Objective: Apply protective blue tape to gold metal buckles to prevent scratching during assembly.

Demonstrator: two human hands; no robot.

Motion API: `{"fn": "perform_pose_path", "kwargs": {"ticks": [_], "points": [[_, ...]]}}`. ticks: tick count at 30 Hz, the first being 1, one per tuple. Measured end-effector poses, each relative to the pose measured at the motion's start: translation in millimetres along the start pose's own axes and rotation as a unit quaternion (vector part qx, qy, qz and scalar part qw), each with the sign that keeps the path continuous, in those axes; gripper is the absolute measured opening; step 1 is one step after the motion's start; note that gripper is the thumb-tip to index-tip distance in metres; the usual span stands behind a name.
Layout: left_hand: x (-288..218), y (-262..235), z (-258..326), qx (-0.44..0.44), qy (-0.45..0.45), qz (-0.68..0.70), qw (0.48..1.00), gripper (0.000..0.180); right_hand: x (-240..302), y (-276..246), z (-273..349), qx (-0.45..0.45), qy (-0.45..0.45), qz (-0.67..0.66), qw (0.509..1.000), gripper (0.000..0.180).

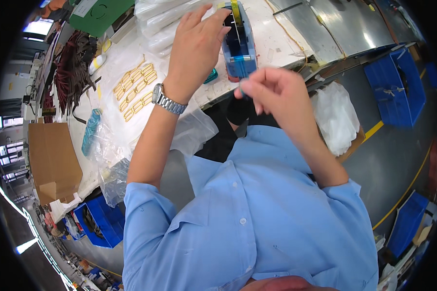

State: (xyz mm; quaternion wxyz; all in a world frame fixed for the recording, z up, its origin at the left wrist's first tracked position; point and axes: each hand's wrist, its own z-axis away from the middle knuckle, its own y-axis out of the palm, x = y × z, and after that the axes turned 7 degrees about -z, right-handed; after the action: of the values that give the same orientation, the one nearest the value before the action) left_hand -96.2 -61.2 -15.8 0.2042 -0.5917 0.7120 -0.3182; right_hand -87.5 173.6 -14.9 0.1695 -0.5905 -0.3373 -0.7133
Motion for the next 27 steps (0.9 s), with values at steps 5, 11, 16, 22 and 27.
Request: {"fn": "perform_pose_path", "kwargs": {"ticks": [5,11,16,22,27], "points": [[-12,-12,-3,0.056,-0.016,0.026,0.998,0.04,-77,-21,60,-0.052,0.075,-0.022,0.996,0.014],[-3,-9,7,0.052,-0.082,0.115,0.989,0.037,-76,-9,58,-0.023,0.07,-0.005,0.997,0.013],[26,-57,33,-0.06,-0.15,0.082,0.983,0.023,-73,-10,67,0.001,0.065,0.017,0.998,0.012],[88,-120,129,0.067,-0.354,0.022,0.932,0.013,-78,-20,66,0.001,0.09,0.001,0.996,0.014],[72,-124,162,0.262,-0.24,-0.057,0.933,0.011,-89,-26,63,-0.001,0.101,0.007,0.995,0.015]]}}
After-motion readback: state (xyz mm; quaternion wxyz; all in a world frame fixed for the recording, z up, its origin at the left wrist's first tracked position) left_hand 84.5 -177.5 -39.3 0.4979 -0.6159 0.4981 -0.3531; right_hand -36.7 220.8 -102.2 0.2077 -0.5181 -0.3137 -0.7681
